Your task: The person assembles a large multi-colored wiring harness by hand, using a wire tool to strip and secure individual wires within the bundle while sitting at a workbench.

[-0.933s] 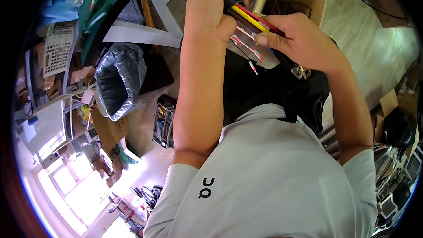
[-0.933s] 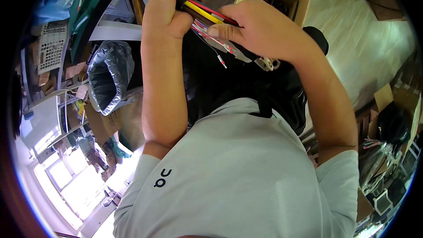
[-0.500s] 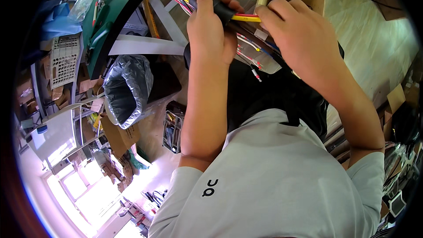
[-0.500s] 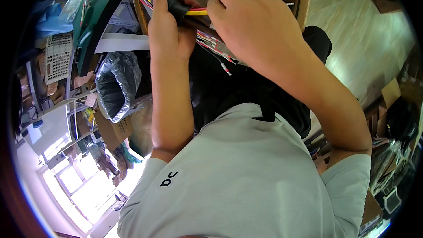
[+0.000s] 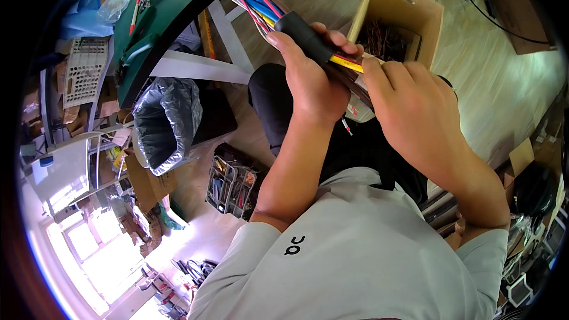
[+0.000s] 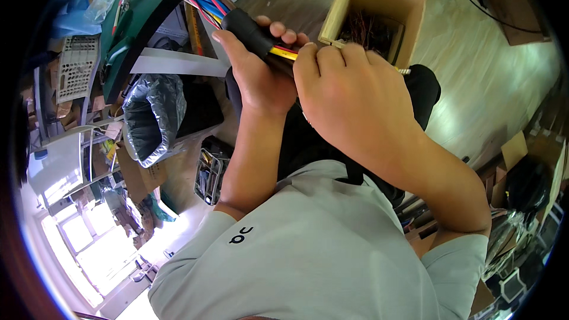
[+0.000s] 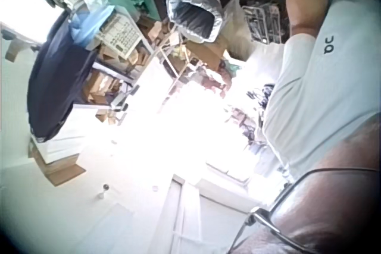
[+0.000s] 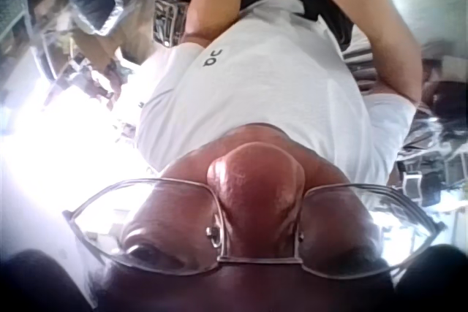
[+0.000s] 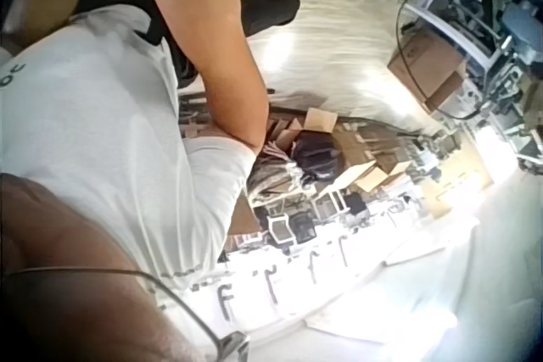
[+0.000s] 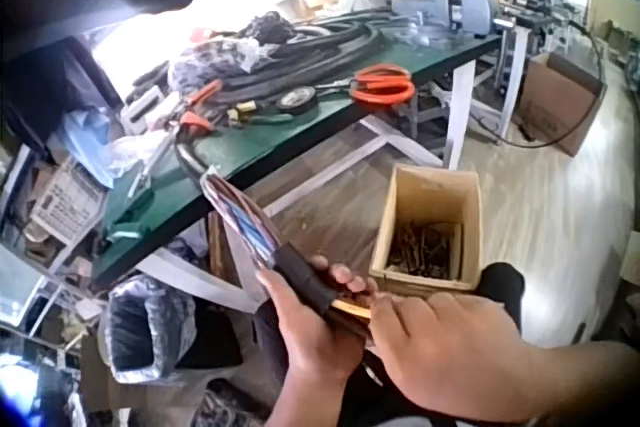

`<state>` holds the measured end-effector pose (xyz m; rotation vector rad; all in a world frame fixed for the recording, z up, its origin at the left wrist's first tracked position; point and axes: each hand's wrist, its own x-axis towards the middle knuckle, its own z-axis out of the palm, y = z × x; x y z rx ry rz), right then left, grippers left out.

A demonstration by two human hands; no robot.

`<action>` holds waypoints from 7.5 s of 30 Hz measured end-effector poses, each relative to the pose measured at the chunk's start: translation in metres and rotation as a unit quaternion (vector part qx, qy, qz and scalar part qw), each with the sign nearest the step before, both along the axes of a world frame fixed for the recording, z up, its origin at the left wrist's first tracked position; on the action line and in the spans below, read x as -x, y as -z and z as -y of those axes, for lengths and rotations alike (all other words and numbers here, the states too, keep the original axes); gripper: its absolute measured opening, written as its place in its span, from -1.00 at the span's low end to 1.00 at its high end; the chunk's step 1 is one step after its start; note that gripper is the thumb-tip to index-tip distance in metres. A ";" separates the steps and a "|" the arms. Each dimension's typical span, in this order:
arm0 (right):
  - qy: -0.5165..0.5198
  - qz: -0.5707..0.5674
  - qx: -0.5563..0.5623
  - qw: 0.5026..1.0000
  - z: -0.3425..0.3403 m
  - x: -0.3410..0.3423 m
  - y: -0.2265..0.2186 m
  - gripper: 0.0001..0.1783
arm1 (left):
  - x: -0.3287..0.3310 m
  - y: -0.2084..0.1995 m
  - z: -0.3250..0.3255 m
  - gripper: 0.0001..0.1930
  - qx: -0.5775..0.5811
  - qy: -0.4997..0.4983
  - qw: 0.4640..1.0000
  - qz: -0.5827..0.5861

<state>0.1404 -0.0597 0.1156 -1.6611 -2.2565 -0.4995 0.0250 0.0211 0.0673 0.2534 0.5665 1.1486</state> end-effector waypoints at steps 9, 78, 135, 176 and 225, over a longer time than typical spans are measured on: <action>-0.005 0.032 0.106 0.994 -0.006 0.004 -0.028 -0.86 | -0.004 -0.002 -0.001 -0.26 0.006 -0.032 0.998 -0.045; -0.196 -0.631 0.594 0.459 -0.042 0.005 0.087 -0.66 | 0.065 0.012 -0.002 -0.47 -0.080 0.106 0.980 -0.149; 0.127 -0.407 0.338 0.839 0.034 0.036 0.041 -0.59 | 0.026 -0.026 -0.036 -0.74 0.002 0.067 0.985 -0.160; 0.007 -0.280 0.184 0.942 0.031 0.014 0.006 -0.86 | 0.013 -0.025 -0.035 -0.53 -0.006 -0.010 0.985 -0.174; 0.104 -0.250 0.064 0.960 -0.046 0.051 0.014 -0.60 | 0.023 -0.017 -0.064 -0.46 -0.037 0.068 0.991 -0.111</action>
